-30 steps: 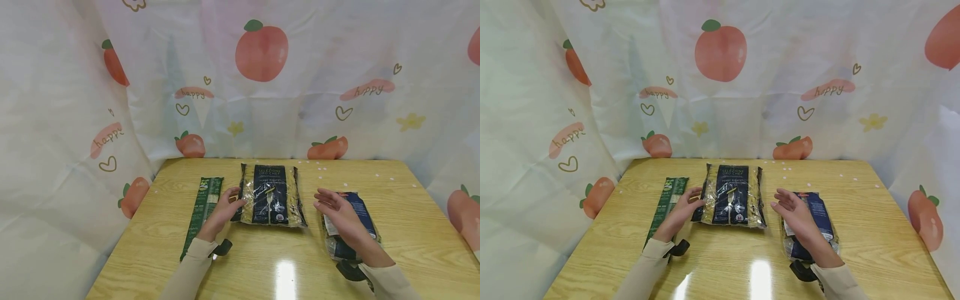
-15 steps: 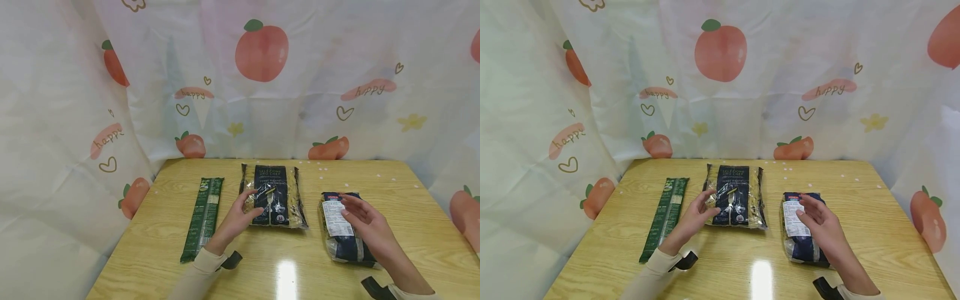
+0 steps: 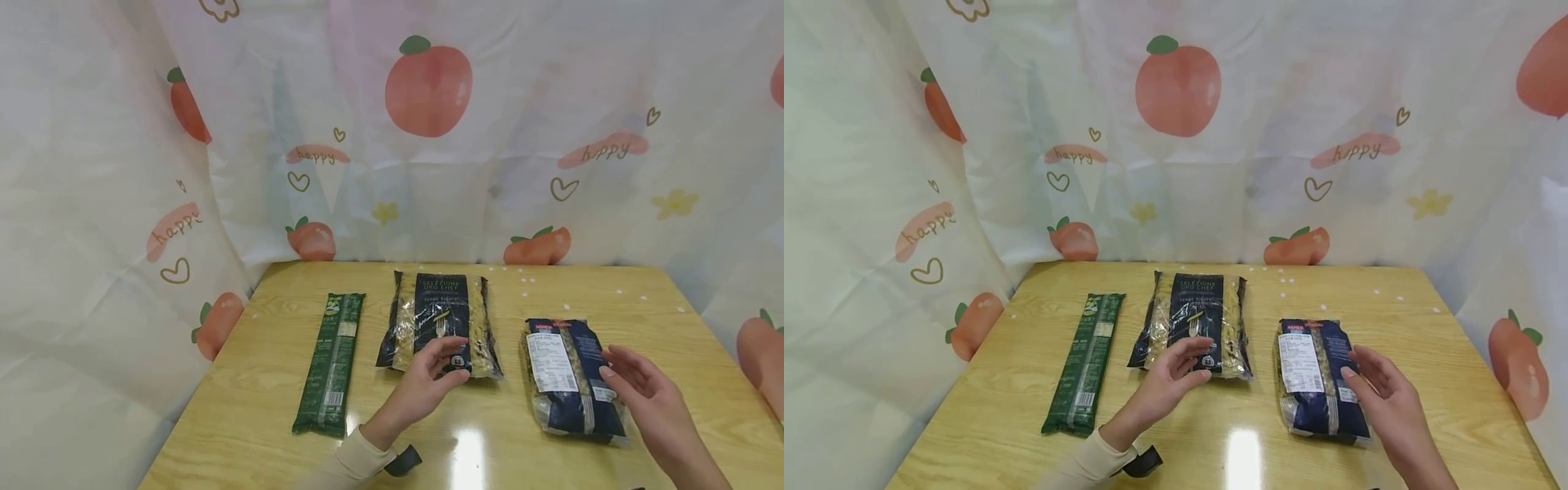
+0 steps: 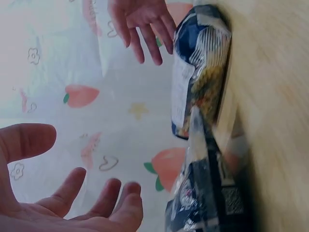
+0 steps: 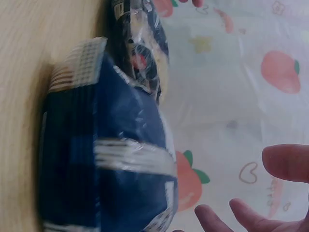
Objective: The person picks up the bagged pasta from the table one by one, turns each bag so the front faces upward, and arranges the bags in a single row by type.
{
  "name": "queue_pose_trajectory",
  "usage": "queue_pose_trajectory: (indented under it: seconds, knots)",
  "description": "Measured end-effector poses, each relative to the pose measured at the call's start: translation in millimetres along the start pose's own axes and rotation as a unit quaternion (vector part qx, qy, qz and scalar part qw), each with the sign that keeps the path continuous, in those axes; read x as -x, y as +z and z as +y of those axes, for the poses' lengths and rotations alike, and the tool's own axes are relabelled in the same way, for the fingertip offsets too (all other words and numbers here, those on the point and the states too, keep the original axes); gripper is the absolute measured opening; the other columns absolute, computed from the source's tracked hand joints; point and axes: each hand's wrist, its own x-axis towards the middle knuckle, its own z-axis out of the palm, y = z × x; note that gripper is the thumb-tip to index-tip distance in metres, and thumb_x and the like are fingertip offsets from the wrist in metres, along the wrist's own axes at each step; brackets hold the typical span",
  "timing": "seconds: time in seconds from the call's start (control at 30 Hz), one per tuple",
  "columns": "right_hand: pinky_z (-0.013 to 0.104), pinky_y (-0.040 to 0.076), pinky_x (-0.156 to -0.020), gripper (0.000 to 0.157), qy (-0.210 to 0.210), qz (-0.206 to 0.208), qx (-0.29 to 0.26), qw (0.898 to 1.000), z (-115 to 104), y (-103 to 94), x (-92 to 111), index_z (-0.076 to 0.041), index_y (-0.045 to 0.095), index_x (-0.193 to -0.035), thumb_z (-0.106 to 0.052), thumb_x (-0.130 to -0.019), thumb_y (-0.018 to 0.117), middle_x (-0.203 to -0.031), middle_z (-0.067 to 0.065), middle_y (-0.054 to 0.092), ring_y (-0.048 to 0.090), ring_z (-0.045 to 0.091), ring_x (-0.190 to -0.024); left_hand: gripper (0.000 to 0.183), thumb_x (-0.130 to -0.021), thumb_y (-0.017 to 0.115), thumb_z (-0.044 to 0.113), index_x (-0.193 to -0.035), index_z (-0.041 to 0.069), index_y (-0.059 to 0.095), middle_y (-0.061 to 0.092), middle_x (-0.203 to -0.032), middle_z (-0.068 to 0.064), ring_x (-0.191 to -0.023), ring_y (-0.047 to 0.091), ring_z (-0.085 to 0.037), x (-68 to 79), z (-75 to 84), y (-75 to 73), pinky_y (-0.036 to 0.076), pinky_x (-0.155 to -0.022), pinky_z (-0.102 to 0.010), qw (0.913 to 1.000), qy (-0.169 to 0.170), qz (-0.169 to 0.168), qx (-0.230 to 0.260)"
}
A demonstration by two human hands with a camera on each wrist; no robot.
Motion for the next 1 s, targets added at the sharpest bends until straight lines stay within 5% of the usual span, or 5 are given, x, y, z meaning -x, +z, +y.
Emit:
queue_pose_trajectory:
  seconds: [0.1,0.37,0.47,0.7,1.0]
  knots:
    - [0.011,0.047,-0.106,0.078,0.043,-0.007,-0.006,0.999,5,-1.2,-1,-0.014,0.012,-0.167,-0.055,-0.107,0.040,-0.171,0.021,0.021,0.021,0.039,-0.158,0.048,-0.102,0.059,0.009,-0.148,0.000,0.048,0.048,-0.154,-0.023,-0.145,0.046,-0.042,1.0,-6.2,10.8,0.036,-0.126,-0.046,0.9991,-0.009,-0.034,0.023]
    - [0.032,0.045,-0.119,0.087,0.122,-0.046,-0.041,0.991,24,-8.3,3,-0.012,0.002,-0.167,-0.060,-0.105,0.040,-0.174,0.019,0.006,0.017,0.040,-0.156,0.048,-0.099,0.063,0.012,-0.145,0.001,0.053,0.057,-0.148,-0.018,-0.136,0.057,-0.026,5.9,-24.2,42.1,0.049,-0.108,-0.020,0.9920,-0.071,-0.103,0.016]
    - [0.049,0.032,-0.127,0.092,0.155,-0.068,-0.064,0.983,31,-10.7,4,-0.011,-0.005,-0.166,-0.062,-0.104,0.040,-0.174,0.019,-0.004,0.013,0.041,-0.156,0.049,-0.099,0.063,0.010,-0.145,0.002,0.052,0.057,-0.146,-0.014,-0.132,0.059,-0.021,7.4,-28.0,52.2,0.052,-0.098,-0.016,0.9876,-0.102,-0.114,0.037]
    - [0.063,0.020,-0.125,0.093,0.177,-0.095,-0.125,0.972,40,-13.2,12,-0.006,-0.016,-0.163,-0.055,-0.107,0.040,-0.171,0.024,-0.015,0.003,0.046,-0.156,0.051,-0.097,0.064,0.010,-0.146,0.009,0.050,0.054,-0.147,-0.004,-0.136,0.057,-0.026,7.3,-33.8,71.9,0.055,-0.105,-0.030,0.9809,-0.150,-0.115,0.048]
    - [0.057,0.015,-0.128,0.093,0.205,-0.113,-0.194,0.953,43,-15.4,14,-0.014,-0.019,-0.163,-0.049,-0.107,0.048,-0.171,0.018,-0.022,-0.006,0.044,-0.158,0.064,-0.090,0.068,0.004,-0.149,0.013,0.045,0.047,-0.154,-0.008,-0.139,0.052,-0.034,0.4,-43.6,98.6,0.048,-0.115,-0.048,0.9748,-0.191,-0.039,0.108]
